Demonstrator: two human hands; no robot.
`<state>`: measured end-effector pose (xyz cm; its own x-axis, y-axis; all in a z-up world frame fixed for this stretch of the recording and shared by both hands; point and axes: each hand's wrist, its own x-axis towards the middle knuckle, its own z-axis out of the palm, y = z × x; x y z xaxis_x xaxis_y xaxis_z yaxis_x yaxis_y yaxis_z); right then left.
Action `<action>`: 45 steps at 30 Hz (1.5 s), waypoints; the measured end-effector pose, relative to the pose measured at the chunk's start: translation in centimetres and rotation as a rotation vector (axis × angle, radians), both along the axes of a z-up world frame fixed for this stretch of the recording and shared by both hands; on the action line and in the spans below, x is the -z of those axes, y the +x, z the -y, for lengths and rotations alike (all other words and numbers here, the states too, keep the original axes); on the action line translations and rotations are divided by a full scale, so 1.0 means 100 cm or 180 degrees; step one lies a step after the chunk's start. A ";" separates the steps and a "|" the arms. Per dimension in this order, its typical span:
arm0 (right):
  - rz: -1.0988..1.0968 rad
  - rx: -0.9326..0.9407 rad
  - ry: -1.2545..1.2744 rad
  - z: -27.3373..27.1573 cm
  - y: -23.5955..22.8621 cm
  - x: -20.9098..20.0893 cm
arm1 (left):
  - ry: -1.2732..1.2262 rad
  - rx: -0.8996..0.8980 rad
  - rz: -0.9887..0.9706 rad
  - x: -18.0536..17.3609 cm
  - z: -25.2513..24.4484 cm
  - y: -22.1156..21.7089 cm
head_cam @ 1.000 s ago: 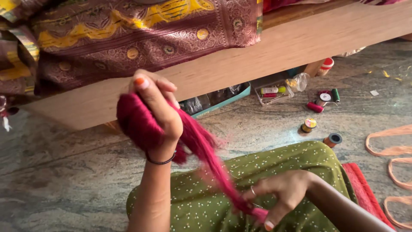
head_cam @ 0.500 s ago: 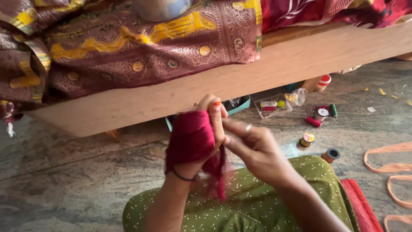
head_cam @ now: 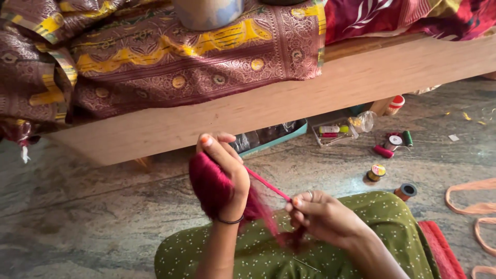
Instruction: The person is preparing and manipulating strips of red fabric, possibly for a handcraft project.
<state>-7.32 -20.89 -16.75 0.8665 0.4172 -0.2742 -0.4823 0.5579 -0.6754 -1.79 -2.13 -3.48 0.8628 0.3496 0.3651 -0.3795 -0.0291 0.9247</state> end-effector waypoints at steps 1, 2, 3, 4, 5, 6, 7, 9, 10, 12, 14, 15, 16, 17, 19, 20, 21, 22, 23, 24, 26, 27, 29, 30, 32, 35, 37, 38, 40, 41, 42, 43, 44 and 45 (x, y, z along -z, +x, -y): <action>0.0005 -0.0009 -0.0002 0.005 -0.004 0.017 | -0.0002 -0.0009 0.0005 -0.007 -0.003 -0.003; -0.0093 0.0002 0.0101 0.010 -0.008 0.034 | 0.0476 -0.0190 0.0239 -0.014 -0.005 -0.006; -0.0191 0.0012 0.0205 0.016 -0.012 0.051 | 0.0956 -0.0370 0.0470 -0.021 -0.007 -0.009; -0.0194 0.0005 0.0204 0.023 -0.020 0.075 | 0.0956 -0.0376 0.0466 -0.025 -0.009 -0.009; -0.0081 -0.0126 0.0325 0.031 -0.027 0.099 | 0.1037 -0.0567 0.0334 -0.029 -0.011 -0.010; 0.0038 -0.0251 0.0443 0.039 -0.035 0.122 | 0.1114 -0.0752 0.0204 -0.032 -0.012 -0.010; 0.0038 -0.0254 0.0440 0.047 -0.041 0.136 | 0.1111 -0.0755 0.0204 -0.034 -0.014 -0.010; -0.0413 -0.0142 -0.0118 0.060 -0.057 0.164 | 0.1510 -0.0614 0.0562 -0.038 -0.018 -0.013; -0.0406 -0.0154 -0.0114 0.061 -0.057 0.158 | 0.1515 -0.0627 0.0566 -0.033 -0.017 -0.012; -0.0681 -0.0223 -0.1629 0.064 -0.059 0.146 | 0.1765 -0.0317 0.0844 -0.023 -0.017 -0.010; 0.0012 -0.0094 -0.3087 0.055 -0.047 0.074 | 0.1855 -0.0031 0.0709 -0.018 -0.012 -0.011; 0.0758 0.0074 -0.4518 0.052 -0.041 0.038 | 0.1933 0.0274 0.0575 -0.015 -0.008 -0.011; 0.0759 0.0085 -0.4521 0.041 -0.038 0.006 | 0.1930 0.0279 0.0585 -0.004 -0.001 -0.008; 0.1499 0.0777 -0.4415 0.030 -0.034 -0.025 | 0.1861 0.0375 0.0701 0.007 0.007 -0.006; 0.2212 0.1497 -0.4234 0.007 -0.027 -0.073 | 0.1800 0.0472 0.0822 0.012 0.018 -0.009; 0.2669 0.1360 -0.3386 -0.004 -0.022 -0.090 | 0.1762 0.0571 0.0806 0.005 0.022 -0.015; 0.3075 0.1209 -0.2518 -0.016 -0.018 -0.107 | 0.1724 0.0670 0.0788 -0.001 0.027 -0.020; 0.3080 0.1227 -0.2512 -0.023 -0.016 -0.100 | 0.1734 0.0677 0.0801 -0.004 0.025 -0.018; 0.2177 0.0889 -0.2075 -0.030 -0.013 -0.093 | 0.1816 0.0744 0.0539 -0.006 0.023 -0.016; 0.1274 0.0543 -0.1618 -0.038 -0.011 -0.086 | 0.1899 0.0814 0.0264 -0.007 0.020 -0.014; 0.1049 0.0747 -0.1516 -0.046 -0.012 -0.069 | 0.1426 0.0746 0.0033 0.004 0.018 -0.007; 0.0827 0.0941 -0.1424 -0.050 -0.014 -0.059 | 0.0940 0.0662 -0.0194 0.011 0.017 -0.004; 0.0646 0.0895 -0.1373 -0.052 -0.020 -0.066 | 0.0784 0.0674 -0.0189 0.019 0.015 -0.007; 0.0485 0.0843 -0.1331 -0.053 -0.023 -0.069 | 0.0614 0.0675 -0.0170 0.024 0.014 -0.009; 0.0287 0.0777 -0.1064 -0.050 -0.024 -0.061 | 0.0405 0.0841 -0.0259 0.024 0.016 -0.015; -0.0143 0.0646 -0.0893 -0.051 -0.030 -0.083 | -0.0023 0.0919 -0.0551 0.037 0.022 -0.015; -0.0397 0.0609 -0.1007 -0.047 -0.032 -0.082 | -0.0256 0.0873 -0.0768 0.048 0.030 -0.010; -0.0100 0.0711 -0.0755 -0.045 -0.031 -0.068 | -0.0301 0.0835 -0.0755 0.054 0.033 -0.007; 0.0193 0.0832 -0.0508 -0.038 -0.028 -0.052 | -0.0349 0.0821 -0.0744 0.067 0.036 0.001; 0.0378 0.0847 -0.0936 -0.033 -0.025 -0.051 | -0.0333 0.0908 -0.0911 0.076 0.038 0.006; 0.0541 0.0908 -0.1379 -0.025 -0.024 -0.049 | -0.0315 0.1047 -0.1091 0.086 0.042 0.010; 0.0515 0.0978 -0.1401 -0.015 -0.015 -0.054 | -0.0318 0.1124 -0.1105 0.106 0.033 0.013; 0.1214 0.1113 -0.2446 -0.002 -0.011 -0.060 | -0.0672 0.1932 -0.1479 0.127 0.028 0.015; 0.1882 0.1191 -0.3518 0.014 -0.008 -0.064 | -0.1025 0.2737 -0.1862 0.149 0.026 0.018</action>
<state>-8.09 -22.25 -10.31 0.9868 -0.0728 0.1450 0.1057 -0.3896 -0.9149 0.00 -4.68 -18.42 0.8749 -0.4486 -0.1825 0.3445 0.3117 0.8855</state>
